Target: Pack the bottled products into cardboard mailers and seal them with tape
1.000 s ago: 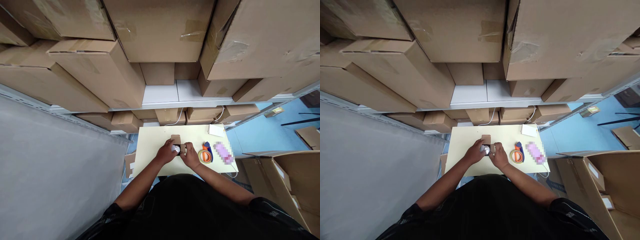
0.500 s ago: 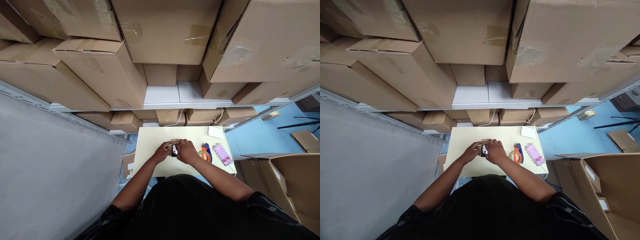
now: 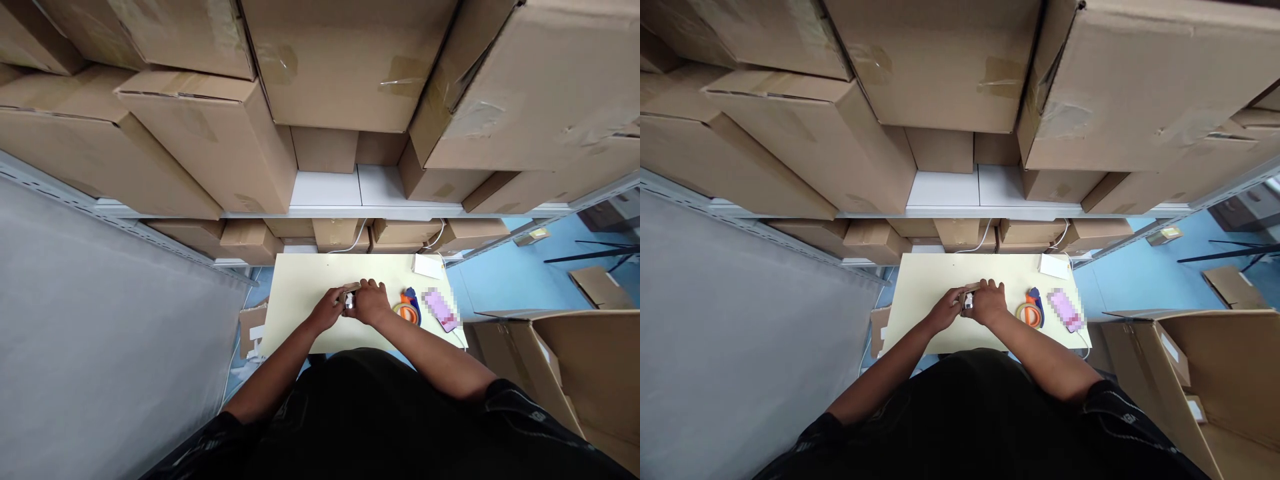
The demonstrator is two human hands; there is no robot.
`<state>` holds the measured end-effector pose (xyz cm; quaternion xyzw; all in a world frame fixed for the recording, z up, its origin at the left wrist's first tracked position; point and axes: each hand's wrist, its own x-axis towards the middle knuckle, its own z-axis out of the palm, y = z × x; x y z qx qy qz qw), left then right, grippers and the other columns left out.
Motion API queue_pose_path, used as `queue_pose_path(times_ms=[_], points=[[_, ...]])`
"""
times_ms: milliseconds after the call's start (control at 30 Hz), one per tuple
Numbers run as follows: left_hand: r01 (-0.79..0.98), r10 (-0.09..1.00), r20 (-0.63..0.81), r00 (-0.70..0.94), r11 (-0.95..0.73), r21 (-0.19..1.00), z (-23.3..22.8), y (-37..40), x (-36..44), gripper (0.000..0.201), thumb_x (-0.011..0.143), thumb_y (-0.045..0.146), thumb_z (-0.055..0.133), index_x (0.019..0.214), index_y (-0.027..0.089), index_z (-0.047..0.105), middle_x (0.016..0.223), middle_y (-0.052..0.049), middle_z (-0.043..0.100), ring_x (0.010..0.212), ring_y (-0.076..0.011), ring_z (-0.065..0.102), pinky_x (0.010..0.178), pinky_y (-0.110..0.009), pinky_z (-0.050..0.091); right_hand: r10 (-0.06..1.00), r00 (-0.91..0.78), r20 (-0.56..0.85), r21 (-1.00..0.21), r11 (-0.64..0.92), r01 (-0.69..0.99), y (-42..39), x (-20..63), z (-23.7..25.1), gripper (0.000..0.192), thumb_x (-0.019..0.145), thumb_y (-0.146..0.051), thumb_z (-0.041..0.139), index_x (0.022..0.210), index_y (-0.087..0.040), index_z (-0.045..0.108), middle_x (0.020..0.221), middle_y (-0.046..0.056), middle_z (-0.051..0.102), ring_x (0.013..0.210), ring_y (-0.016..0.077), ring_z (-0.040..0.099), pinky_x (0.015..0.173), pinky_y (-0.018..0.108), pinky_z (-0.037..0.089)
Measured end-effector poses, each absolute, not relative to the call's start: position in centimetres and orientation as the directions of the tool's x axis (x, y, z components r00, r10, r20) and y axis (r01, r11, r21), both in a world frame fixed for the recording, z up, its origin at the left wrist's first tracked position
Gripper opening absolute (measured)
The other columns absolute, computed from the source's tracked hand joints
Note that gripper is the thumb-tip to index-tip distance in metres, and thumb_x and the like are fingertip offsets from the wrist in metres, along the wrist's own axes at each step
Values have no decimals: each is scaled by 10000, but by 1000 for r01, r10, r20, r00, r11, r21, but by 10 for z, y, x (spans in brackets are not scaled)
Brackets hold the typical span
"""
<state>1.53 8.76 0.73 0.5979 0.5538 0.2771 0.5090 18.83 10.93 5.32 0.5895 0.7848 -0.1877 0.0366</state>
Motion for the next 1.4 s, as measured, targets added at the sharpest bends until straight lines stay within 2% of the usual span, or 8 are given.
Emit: queue_pose_path(times_ms=[167,333,533,667,800,1033,1267,1400], points=[[369,942,-172,289,56,928,7,80,10,687,736,87,577,1409,223,580,1471,-117,555,1356,-285,553,1160,-445,443,923,-331,-198,-248,279,928,105,186,50,487,700,-495,827,1113,-246,758,1208,175,635,1231,413,478,1108,651,286],[442,881,-183,435,-32,896,9,72,-1,1060,609,186,825,1568,253,379,1650,-146,328,1477,-359,416,1176,-490,427,919,-358,-163,-299,300,906,96,191,57,500,679,-434,827,1116,-202,758,1468,183,539,1413,437,374,1135,606,332],[552,935,-168,311,-35,833,1,72,0,908,662,290,862,1474,206,464,1621,-191,328,1485,-367,403,1168,-503,438,910,-382,-163,-305,322,896,100,190,91,497,693,-450,812,1087,-150,772,1550,186,479,1459,438,340,1167,599,307],[519,947,-126,295,-48,853,1,76,-2,920,652,251,852,1488,233,468,1589,-162,385,1471,-365,423,1180,-530,421,918,-371,-141,-305,316,898,111,195,125,419,722,-444,780,1014,-144,776,1459,187,551,1324,358,508,1099,446,416],[510,960,-39,278,-113,853,6,81,-5,1017,620,312,892,1527,231,437,1620,-172,383,1512,-394,365,1231,-563,348,912,-363,-192,-336,286,897,124,202,159,373,736,-456,757,964,-160,759,1382,150,594,996,252,661,853,330,510],[615,968,41,248,-189,766,28,90,-3,1110,621,469,904,1570,206,391,1673,-178,337,1563,-428,259,1275,-576,242,902,-377,-208,-308,306,901,141,196,223,322,753,-457,745,888,-164,735,1089,97,638,760,179,636,671,288,440],[674,964,-80,252,-115,730,44,95,-5,1098,608,389,898,1569,203,401,1679,-185,323,1559,-453,252,1263,-612,232,909,-381,-171,-292,323,900,148,190,255,369,757,-526,743,819,-162,747,1036,116,651,726,185,620,617,292,411],[622,962,-15,274,-165,765,61,90,-7,1048,666,380,883,1575,213,389,1673,-178,326,1559,-430,258,1259,-614,251,907,-390,-158,-279,338,899,149,189,266,334,754,-486,742,805,-156,756,1012,125,663,735,198,631,638,298,425]])
